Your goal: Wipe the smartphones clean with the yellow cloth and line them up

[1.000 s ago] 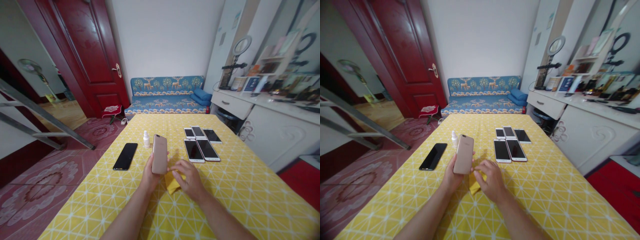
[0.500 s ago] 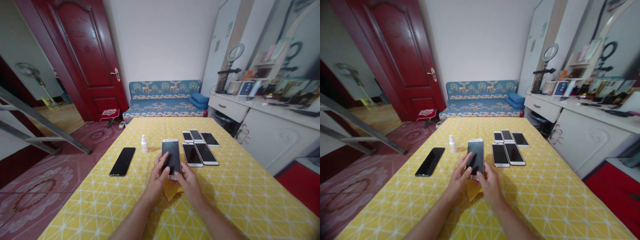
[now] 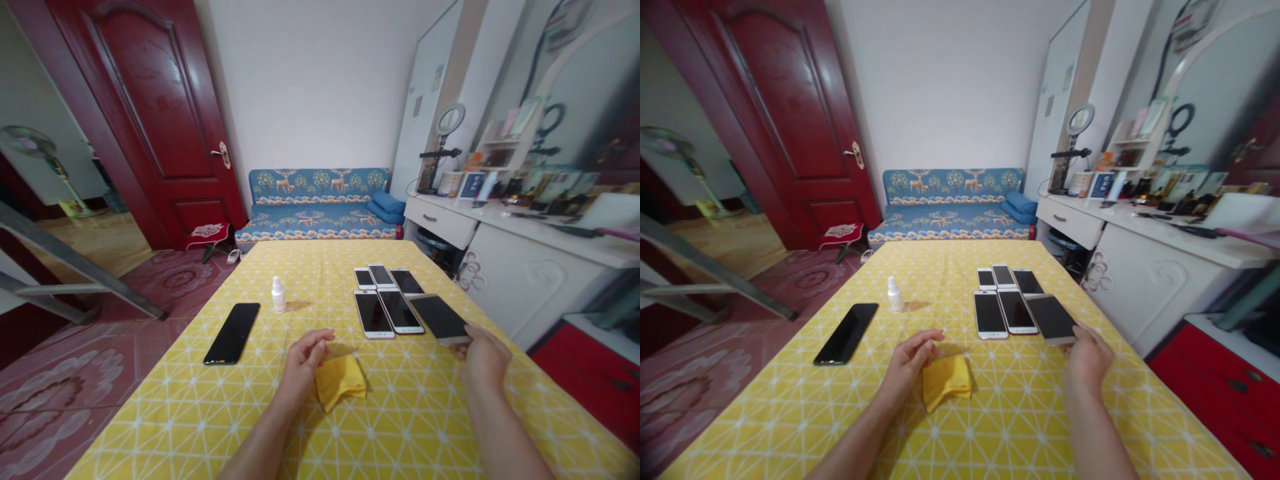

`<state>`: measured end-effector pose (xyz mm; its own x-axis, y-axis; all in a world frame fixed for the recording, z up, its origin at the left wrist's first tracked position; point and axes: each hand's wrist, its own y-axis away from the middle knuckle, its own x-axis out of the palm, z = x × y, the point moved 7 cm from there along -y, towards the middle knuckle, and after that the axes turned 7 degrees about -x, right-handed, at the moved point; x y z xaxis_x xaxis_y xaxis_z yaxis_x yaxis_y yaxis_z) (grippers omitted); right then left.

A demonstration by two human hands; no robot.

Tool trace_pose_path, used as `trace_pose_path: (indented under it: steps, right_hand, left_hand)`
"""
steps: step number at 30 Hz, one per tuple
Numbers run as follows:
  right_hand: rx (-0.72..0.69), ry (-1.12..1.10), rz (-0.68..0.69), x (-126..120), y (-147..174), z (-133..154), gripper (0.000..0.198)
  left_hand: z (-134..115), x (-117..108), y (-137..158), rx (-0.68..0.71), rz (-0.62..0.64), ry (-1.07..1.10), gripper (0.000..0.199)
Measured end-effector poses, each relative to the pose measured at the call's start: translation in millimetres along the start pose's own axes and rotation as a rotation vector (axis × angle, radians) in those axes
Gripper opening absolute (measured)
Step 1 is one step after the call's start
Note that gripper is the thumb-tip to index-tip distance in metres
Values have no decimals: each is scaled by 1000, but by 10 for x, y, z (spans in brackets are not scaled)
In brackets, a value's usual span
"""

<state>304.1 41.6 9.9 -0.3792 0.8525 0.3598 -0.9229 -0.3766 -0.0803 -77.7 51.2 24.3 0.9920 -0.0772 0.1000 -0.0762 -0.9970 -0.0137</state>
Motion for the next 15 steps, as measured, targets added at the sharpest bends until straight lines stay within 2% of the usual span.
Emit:
trace_pose_path:
  steps: [6,10,15]
  right_hand:
    - [103,40,10,-14,-37,-251,12]
    - [49,172,69,2,-91,-292,15]
    - [-50,347,179,75,-168,-376,32]
  left_hand:
    - [105,-30,-38,-19,13,7,37]
    - [115,-19,-41,-24,26,-24,38]
    - [123,16,-24,-40,49,-68,38]
